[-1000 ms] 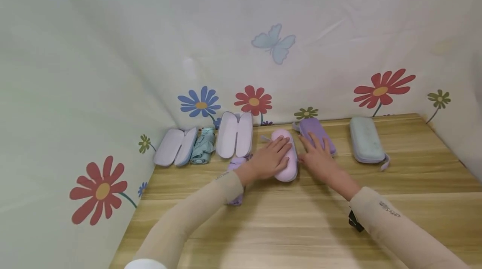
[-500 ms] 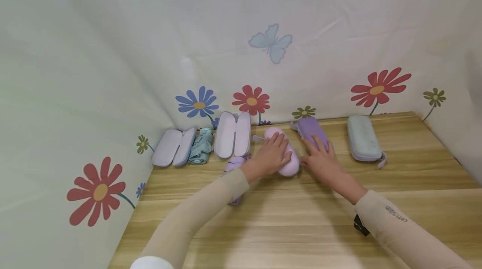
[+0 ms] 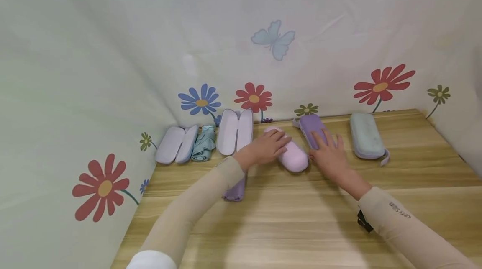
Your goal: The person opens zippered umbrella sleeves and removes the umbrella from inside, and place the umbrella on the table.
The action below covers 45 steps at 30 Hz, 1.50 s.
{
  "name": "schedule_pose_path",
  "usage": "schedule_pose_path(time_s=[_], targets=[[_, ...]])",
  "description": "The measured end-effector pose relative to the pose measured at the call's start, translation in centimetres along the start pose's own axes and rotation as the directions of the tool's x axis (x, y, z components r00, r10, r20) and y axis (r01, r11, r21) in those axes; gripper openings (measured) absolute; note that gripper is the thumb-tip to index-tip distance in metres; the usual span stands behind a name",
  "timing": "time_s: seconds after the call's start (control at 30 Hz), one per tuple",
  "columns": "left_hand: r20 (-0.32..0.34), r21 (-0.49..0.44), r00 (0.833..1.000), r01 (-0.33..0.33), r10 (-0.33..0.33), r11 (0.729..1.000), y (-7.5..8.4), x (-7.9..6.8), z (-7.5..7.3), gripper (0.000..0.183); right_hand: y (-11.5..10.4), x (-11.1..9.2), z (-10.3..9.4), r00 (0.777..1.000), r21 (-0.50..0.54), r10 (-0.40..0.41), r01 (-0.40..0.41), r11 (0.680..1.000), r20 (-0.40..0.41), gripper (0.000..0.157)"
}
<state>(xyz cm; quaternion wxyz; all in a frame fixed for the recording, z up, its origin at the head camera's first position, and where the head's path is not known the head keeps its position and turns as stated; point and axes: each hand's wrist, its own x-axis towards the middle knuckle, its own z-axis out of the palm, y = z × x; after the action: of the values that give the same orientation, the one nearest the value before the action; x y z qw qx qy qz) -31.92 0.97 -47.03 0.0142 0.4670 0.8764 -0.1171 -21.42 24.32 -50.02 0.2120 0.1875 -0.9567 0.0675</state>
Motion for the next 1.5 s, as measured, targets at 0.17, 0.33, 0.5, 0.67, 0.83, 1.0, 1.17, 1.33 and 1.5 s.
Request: schedule_pose_path(time_s=[0.17, 0.33, 0.5, 0.67, 0.83, 1.0, 1.17, 1.33, 1.5], targets=[[0.030, -0.051, 0.993, -0.109, 0.111, 0.993, -1.0, -0.2, 0.4, 0.054, 0.8, -0.2, 1.0, 0.999, 0.013, -0.003, 0.004, 1.000, -0.044, 0.004], [0.032, -0.078, 0.976, -0.210, 0.214, 0.974, -1.0, -0.1, 1.1, 0.056, 1.7, 0.0, 1.5, 0.998, 0.029, -0.005, 0.006, 1.000, -0.056, 0.003], [0.047, -0.116, 0.972, -0.224, 0.231, 0.968, -0.8, -0.5, 1.5, 0.070, 2.1, 0.5, 1.6, 0.999, 0.043, -0.015, 0.017, 0.999, -0.030, 0.007], [0.063, -0.091, 0.966, -0.244, 0.250, 0.966, -0.6, -0.9, 1.2, 0.069, 2.6, 0.4, 1.6, 0.997, 0.056, -0.048, 0.051, 0.997, -0.061, 0.004], [0.074, -0.128, 0.983, -0.160, 0.170, 0.979, -0.5, -1.5, 1.2, 0.071, 3.0, -0.6, 1.1, 0.992, 0.060, -0.087, 0.093, 0.994, -0.090, 0.007], [0.043, -0.185, 0.998, -0.039, 0.048, 0.982, 0.4, -1.6, 1.6, 0.072, 3.0, -1.4, 1.0, 0.989, 0.078, -0.095, 0.105, 0.991, -0.114, 0.008], [0.034, -0.211, 0.994, 0.106, -0.101, 0.972, 1.6, -1.7, 1.7, 0.072, 2.4, -1.2, 1.3, 0.990, 0.087, -0.090, 0.100, 0.991, -0.113, 0.008], [0.041, -0.192, 0.976, 0.217, -0.213, 0.957, 2.5, -1.4, 1.6, 0.069, 2.0, -0.8, 1.1, 0.992, 0.082, -0.073, 0.081, 0.993, -0.100, 0.006], [0.060, -0.199, 0.956, 0.295, -0.289, 0.934, 3.4, -1.5, 1.3, 0.068, 1.7, -0.6, 1.2, 0.991, 0.075, -0.077, 0.086, 0.993, -0.113, 0.006]])
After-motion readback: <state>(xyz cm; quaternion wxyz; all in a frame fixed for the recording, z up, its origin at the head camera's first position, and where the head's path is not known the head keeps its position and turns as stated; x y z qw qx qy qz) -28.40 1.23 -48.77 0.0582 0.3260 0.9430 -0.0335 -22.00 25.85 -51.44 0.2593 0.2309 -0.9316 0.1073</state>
